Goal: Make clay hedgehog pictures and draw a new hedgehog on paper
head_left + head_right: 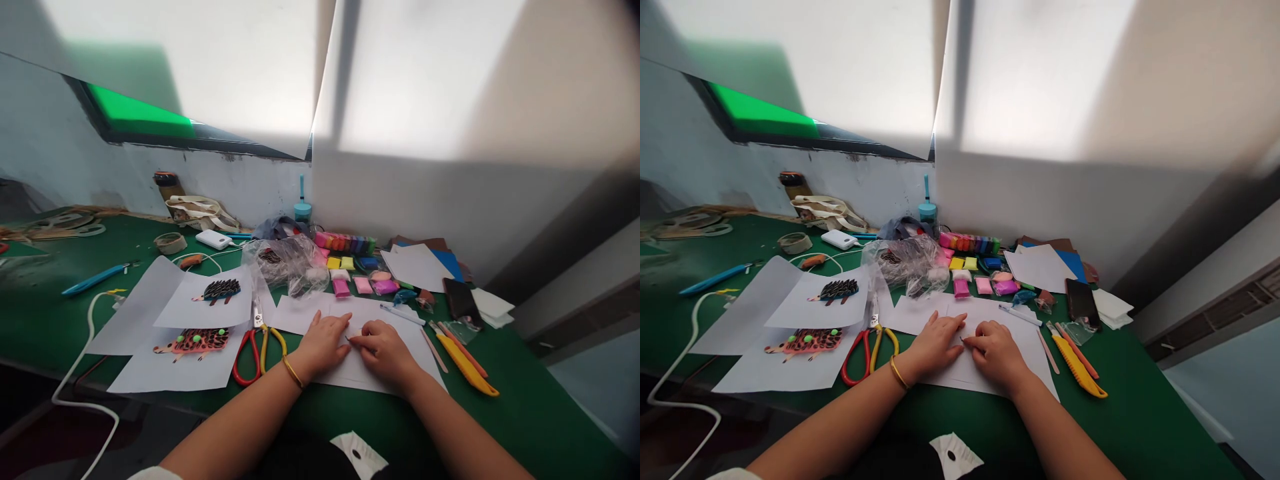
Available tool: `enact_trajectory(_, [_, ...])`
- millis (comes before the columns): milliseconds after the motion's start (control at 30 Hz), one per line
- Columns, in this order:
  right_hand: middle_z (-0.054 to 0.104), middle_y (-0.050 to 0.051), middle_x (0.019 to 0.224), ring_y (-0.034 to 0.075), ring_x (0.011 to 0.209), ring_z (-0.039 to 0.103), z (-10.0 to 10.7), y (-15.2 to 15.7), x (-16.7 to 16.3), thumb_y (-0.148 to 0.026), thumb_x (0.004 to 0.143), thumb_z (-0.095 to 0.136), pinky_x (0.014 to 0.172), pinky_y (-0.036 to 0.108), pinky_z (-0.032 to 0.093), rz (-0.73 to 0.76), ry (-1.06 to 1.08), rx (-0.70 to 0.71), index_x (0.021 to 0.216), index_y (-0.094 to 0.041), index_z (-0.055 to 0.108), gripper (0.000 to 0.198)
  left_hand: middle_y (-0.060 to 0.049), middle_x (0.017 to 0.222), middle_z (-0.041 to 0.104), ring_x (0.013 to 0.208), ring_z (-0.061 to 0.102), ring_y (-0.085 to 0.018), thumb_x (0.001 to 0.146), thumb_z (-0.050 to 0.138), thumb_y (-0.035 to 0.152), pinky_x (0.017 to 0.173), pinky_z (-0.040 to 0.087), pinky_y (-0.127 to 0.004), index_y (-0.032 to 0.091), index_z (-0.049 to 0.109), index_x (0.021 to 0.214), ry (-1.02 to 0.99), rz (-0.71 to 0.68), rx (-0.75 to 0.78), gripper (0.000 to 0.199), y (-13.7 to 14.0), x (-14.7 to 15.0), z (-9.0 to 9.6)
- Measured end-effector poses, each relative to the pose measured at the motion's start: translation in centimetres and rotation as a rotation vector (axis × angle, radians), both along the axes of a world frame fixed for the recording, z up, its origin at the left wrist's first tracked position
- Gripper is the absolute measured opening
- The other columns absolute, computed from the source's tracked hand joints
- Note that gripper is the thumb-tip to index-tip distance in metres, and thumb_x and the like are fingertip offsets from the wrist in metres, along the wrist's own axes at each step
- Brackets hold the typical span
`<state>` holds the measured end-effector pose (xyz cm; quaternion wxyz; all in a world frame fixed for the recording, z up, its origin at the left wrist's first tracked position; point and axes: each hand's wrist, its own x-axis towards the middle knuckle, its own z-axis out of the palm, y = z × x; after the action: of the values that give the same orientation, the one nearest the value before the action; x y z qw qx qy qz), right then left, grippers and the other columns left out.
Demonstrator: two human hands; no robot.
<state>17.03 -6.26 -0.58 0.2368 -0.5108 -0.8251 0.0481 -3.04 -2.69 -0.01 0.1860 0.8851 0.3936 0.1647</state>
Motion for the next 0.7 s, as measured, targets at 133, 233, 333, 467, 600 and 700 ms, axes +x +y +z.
enact_trajectory(133, [0.064, 0.005, 0.09, 0.02, 0.087, 0.055, 0.13, -0.05, -0.06, -0.016, 0.081, 0.057, 0.081, 0.035, 0.041, 0.015, -0.018, -0.012, 0.101, -0.032, 0.076, 0.032, -0.007, 0.133, 0.057, 0.128, 0.046, -0.024, 0.084, 0.058, 0.029, 0.118, 0.012, -0.055, 0.024, 0.031, 0.145, 0.001, -0.003, 0.009, 0.067, 0.02, 0.03, -0.02])
enact_trajectory(233, [0.065, 0.006, 0.092, 0.02, 0.088, 0.056, -0.08, 0.12, 0.11, -0.016, 0.082, 0.057, 0.082, 0.035, 0.041, 0.002, 0.009, 0.001, 0.102, -0.032, 0.076, 0.031, -0.007, 0.132, 0.057, 0.128, 0.047, -0.024, 0.085, 0.058, 0.03, 0.117, 0.013, -0.055, 0.025, 0.03, 0.145, 0.01, -0.003, 0.02, 0.066, 0.02, 0.01, 0.0])
enact_trajectory(333, [0.064, 0.006, 0.092, 0.02, 0.087, 0.056, -0.24, 0.21, 0.09, -0.018, 0.084, 0.056, 0.081, 0.035, 0.041, 0.002, 0.011, 0.006, 0.104, -0.031, 0.075, 0.031, -0.007, 0.133, 0.057, 0.128, 0.046, -0.024, 0.085, 0.058, 0.029, 0.117, 0.013, -0.055, 0.024, 0.03, 0.145, 0.014, -0.007, 0.022, 0.066, -0.01, 0.01, 0.06])
enact_trajectory(467, [0.063, 0.005, 0.088, 0.02, 0.085, 0.054, -0.03, -0.05, -0.43, -0.019, 0.084, 0.056, 0.079, 0.035, 0.039, 0.022, -0.067, 0.017, 0.105, -0.031, 0.074, 0.031, -0.007, 0.133, 0.057, 0.128, 0.046, -0.024, 0.085, 0.058, 0.03, 0.118, 0.013, -0.054, 0.023, 0.031, 0.145, 0.011, -0.001, 0.018, 0.065, -0.04, 0.07, 0.12])
enact_trajectory(600, [0.063, 0.006, 0.089, 0.021, 0.086, 0.053, 0.01, -0.07, -0.52, -0.017, 0.082, 0.055, 0.079, 0.036, 0.039, 0.006, -0.043, 0.044, 0.105, -0.029, 0.074, 0.032, -0.007, 0.133, 0.057, 0.127, 0.047, -0.024, 0.086, 0.057, 0.03, 0.118, 0.013, -0.055, 0.024, 0.031, 0.144, 0.018, 0.001, 0.016, 0.064, -0.05, 0.1, 0.17])
enact_trajectory(700, [0.064, 0.007, 0.089, 0.02, 0.085, 0.054, -0.35, 0.31, -0.02, -0.015, 0.083, 0.053, 0.079, 0.035, 0.042, -0.035, 0.059, 0.044, 0.104, -0.027, 0.075, 0.033, -0.007, 0.133, 0.057, 0.128, 0.046, -0.024, 0.085, 0.058, 0.03, 0.118, 0.012, -0.054, 0.024, 0.031, 0.145, 0.024, 0.001, 0.016, 0.066, -0.05, 0.08, 0.24])
